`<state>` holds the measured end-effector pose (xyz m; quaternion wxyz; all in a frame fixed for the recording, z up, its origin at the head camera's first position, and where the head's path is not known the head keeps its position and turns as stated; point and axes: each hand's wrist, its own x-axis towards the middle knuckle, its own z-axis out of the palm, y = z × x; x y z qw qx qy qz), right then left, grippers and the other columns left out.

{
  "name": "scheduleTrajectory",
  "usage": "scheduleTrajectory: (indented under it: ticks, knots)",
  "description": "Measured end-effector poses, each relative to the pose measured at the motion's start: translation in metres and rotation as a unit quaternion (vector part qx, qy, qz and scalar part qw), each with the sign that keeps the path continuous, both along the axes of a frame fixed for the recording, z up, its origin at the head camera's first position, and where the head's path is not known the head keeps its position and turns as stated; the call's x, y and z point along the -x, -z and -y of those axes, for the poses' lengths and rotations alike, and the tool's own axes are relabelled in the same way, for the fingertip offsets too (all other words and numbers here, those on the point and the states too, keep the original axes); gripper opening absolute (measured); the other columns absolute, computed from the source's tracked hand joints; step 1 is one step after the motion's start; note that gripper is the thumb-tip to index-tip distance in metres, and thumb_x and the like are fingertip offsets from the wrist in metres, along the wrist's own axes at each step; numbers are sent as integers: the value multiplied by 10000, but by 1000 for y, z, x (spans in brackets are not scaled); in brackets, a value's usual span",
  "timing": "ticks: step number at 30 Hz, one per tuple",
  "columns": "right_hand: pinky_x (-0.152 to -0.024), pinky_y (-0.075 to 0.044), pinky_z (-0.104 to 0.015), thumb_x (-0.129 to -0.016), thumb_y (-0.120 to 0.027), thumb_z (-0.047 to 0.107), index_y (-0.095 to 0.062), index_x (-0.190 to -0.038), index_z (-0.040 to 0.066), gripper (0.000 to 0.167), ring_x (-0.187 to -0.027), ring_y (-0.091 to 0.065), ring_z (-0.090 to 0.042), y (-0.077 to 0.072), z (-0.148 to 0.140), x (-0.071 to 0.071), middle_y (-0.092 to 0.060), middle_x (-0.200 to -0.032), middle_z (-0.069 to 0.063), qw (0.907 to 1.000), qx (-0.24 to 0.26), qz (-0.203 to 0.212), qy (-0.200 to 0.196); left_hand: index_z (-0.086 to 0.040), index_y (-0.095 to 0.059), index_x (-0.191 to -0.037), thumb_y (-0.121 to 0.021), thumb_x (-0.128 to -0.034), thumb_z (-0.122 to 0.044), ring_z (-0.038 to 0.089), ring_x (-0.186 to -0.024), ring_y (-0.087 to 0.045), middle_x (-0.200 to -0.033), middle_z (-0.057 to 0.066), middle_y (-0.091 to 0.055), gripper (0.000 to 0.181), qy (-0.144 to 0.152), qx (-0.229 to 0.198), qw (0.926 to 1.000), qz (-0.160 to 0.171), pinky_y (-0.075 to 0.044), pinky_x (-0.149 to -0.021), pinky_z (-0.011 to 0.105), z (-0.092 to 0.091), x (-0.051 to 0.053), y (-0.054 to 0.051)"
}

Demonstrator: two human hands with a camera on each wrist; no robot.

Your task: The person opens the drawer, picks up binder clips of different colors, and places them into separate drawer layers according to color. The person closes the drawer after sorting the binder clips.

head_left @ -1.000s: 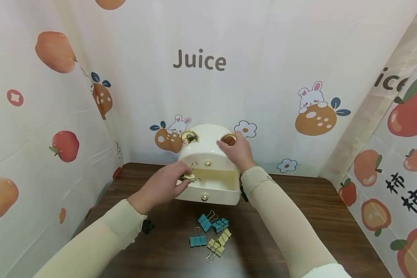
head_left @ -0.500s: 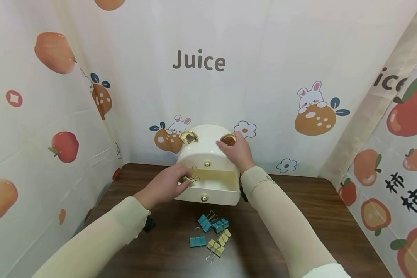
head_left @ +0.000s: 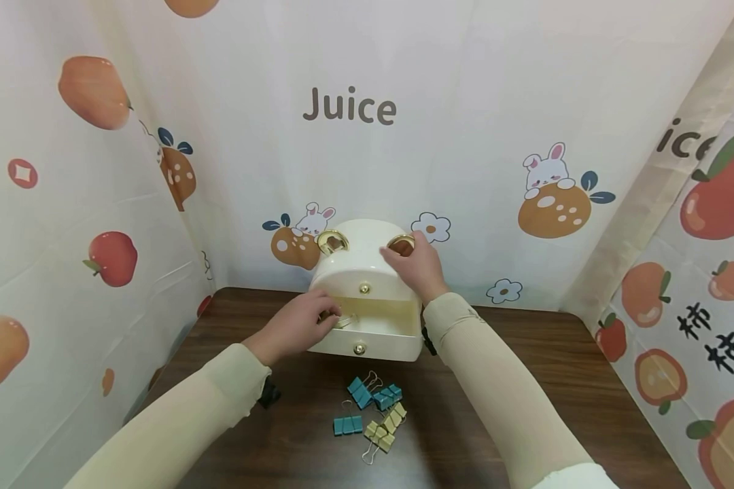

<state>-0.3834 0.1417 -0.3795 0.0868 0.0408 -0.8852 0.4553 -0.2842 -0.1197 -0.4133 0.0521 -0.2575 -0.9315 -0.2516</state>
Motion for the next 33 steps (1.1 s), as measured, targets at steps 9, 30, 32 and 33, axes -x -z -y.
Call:
scheduleTrajectory:
  ticks: [9, 30, 32, 33]
  knots:
    - [-784, -534, -419, -875, -748, 573, -506, -1253, 129, 632, -938, -619, -251, 2, -1, 1, -649, -1053, -71, 10000, -34, -70, -22, -125, -763, -991, -621, -994, -123, 160, -857, -560, -934, -54, -652, 142, 136, 85, 9998, 119, -524, -806, 367, -6, 3, -3]
    - [-801, -533, -428, -869, -748, 579, -510, -1265, 139, 638, -951, -616, -255, 1, -1, 2, -650, -1064, -69, 10000, -71, -48, 44, -195, -716, -1011, -673, -991, -162, 128, -920, -595, -981, -90, -642, 58, -171, -1690, 9849, -333, -571, -810, 382, -15, -42, -13]
    - [-800, -534, -427, -868, -749, 583, -508, -1266, 142, 641, -954, -615, -252, 1, 0, 2, -647, -1069, -64, 10000, -77, -22, 48, -189, -710, -1007, -679, -987, -144, 126, -919, -589, -976, -92, -634, 57, -200, -1979, 9789, -472, -572, -811, 385, -16, -53, -11]
    - [-799, -536, -427, -869, -749, 586, -506, -1268, 144, 643, -955, -616, -251, 1, 0, 2, -646, -1071, -61, 10000, -81, -11, 42, -190, -708, -1000, -683, -987, -143, 124, -913, -585, -967, -98, -628, 55, -239, -2109, 9758, -520, -570, -805, 379, -16, -58, -10]
